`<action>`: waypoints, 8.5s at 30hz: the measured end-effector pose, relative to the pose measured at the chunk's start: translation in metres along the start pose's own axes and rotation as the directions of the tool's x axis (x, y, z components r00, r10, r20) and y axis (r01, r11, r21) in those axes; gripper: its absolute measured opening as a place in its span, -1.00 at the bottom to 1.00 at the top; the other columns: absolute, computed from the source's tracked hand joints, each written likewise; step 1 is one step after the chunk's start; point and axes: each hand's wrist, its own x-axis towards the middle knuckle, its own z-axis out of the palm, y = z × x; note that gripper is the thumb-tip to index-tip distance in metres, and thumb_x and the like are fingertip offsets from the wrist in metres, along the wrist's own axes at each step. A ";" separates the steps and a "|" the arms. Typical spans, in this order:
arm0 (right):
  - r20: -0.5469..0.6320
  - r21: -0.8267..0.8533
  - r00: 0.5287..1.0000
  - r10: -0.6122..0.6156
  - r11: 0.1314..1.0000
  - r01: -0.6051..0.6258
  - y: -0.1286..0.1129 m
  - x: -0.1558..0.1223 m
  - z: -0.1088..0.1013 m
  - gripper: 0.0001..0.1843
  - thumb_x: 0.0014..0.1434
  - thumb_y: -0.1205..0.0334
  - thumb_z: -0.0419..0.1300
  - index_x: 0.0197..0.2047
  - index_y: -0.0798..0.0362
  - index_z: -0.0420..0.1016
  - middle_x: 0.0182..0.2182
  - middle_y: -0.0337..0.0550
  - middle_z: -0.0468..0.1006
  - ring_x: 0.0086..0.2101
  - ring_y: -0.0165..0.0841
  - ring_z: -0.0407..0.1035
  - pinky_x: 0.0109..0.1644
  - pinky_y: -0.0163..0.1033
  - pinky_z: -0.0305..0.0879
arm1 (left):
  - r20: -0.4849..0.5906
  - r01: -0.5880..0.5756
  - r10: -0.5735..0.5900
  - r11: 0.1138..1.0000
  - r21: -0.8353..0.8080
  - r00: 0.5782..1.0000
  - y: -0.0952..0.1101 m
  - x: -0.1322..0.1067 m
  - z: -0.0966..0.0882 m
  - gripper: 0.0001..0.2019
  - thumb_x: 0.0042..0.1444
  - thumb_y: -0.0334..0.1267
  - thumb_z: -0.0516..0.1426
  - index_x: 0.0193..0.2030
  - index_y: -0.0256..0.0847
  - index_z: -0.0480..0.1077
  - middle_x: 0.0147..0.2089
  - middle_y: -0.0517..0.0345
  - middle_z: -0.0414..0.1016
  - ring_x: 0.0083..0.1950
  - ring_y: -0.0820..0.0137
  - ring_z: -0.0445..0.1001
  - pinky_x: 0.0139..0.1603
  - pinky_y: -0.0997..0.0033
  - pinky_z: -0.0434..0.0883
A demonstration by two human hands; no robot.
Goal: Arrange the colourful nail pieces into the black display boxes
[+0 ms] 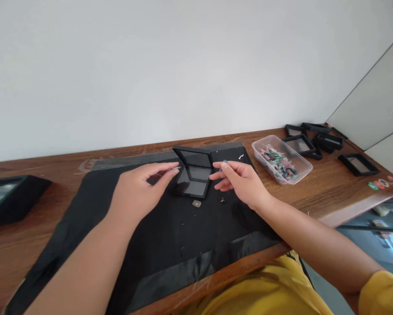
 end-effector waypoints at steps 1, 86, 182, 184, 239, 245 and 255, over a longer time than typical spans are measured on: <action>0.004 -0.006 1.000 -0.016 1.000 0.016 0.001 0.001 -0.001 -0.73 0.42 0.06 0.25 0.01 0.02 0.68 -0.23 -0.13 0.77 -0.46 -0.52 0.56 -0.35 -0.42 0.46 | 0.008 0.004 -0.004 1.000 0.006 1.000 -0.004 0.001 0.001 -0.75 0.27 0.04 0.19 -0.12 0.06 0.67 -0.09 0.21 0.76 -0.07 0.13 0.70 -0.10 0.17 0.63; 0.264 -0.201 0.958 -0.109 0.966 0.165 0.004 -0.005 0.002 -0.67 0.31 0.24 0.08 -0.38 0.10 0.61 -0.68 -0.38 0.35 -0.63 -0.51 0.13 -0.48 -0.34 0.05 | 0.106 0.067 -0.065 0.998 -0.020 0.992 -0.020 0.014 0.012 -0.66 0.06 0.20 0.22 -0.27 0.07 0.68 -0.15 0.16 0.75 -0.05 0.08 0.65 -0.05 0.17 0.57; 0.260 -0.339 0.952 -0.162 0.908 0.248 0.014 0.001 0.002 -0.70 0.34 0.10 0.19 -0.34 0.11 0.57 -0.56 -0.30 0.38 -0.52 -0.48 0.24 -0.44 -0.34 0.07 | 0.131 0.192 -0.186 0.981 -0.030 0.974 -0.026 0.016 0.034 -0.61 0.01 0.15 0.14 -0.24 -0.03 0.64 -0.22 0.09 0.71 -0.13 0.11 0.59 -0.09 0.18 0.48; 0.262 -0.319 0.954 -0.148 0.919 0.230 0.014 0.002 0.002 -0.71 0.33 0.11 0.21 -0.34 0.12 0.59 -0.56 -0.30 0.38 -0.52 -0.48 0.23 -0.44 -0.35 0.08 | 0.131 0.206 -0.201 0.978 -0.024 0.971 -0.024 0.015 0.032 -0.61 -0.01 0.16 0.17 -0.25 -0.02 0.65 -0.25 0.10 0.70 -0.16 0.12 0.59 -0.08 0.18 0.49; 0.087 -0.708 0.995 -0.041 0.700 0.091 0.004 0.027 0.004 -0.95 0.23 0.32 0.35 -0.29 0.10 0.63 -0.61 -0.38 0.38 -0.55 -0.49 0.24 -0.39 -0.32 0.10 | 0.263 -0.118 0.117 0.993 -0.011 0.958 -0.019 0.005 0.039 -0.45 0.26 0.34 0.06 0.01 0.07 0.70 0.06 -0.03 0.64 0.13 -0.04 0.52 0.24 -0.10 0.44; 0.198 -0.673 0.976 -0.087 0.712 0.199 0.009 0.024 0.000 -0.71 0.20 0.34 0.37 0.01 0.07 0.66 -0.60 -0.46 0.37 -0.55 -0.49 0.24 -0.34 -0.34 0.14 | 0.272 -0.104 0.113 0.993 -0.047 0.956 -0.020 0.005 0.037 -0.49 0.31 0.25 0.03 0.04 0.08 0.68 0.09 -0.01 0.65 0.18 -0.03 0.51 0.24 -0.07 0.46; 0.223 -0.771 0.970 -0.096 0.591 0.236 0.008 0.022 0.000 -0.74 0.25 0.28 0.35 -0.01 0.02 0.79 -0.57 -0.31 0.47 -0.53 -0.46 0.24 -0.33 -0.28 0.13 | 0.285 -0.100 0.117 0.992 -0.075 0.951 -0.021 0.007 0.037 -0.52 0.30 0.06 0.03 0.19 0.00 0.58 0.14 -0.01 0.65 0.22 -0.01 0.51 0.27 -0.08 0.45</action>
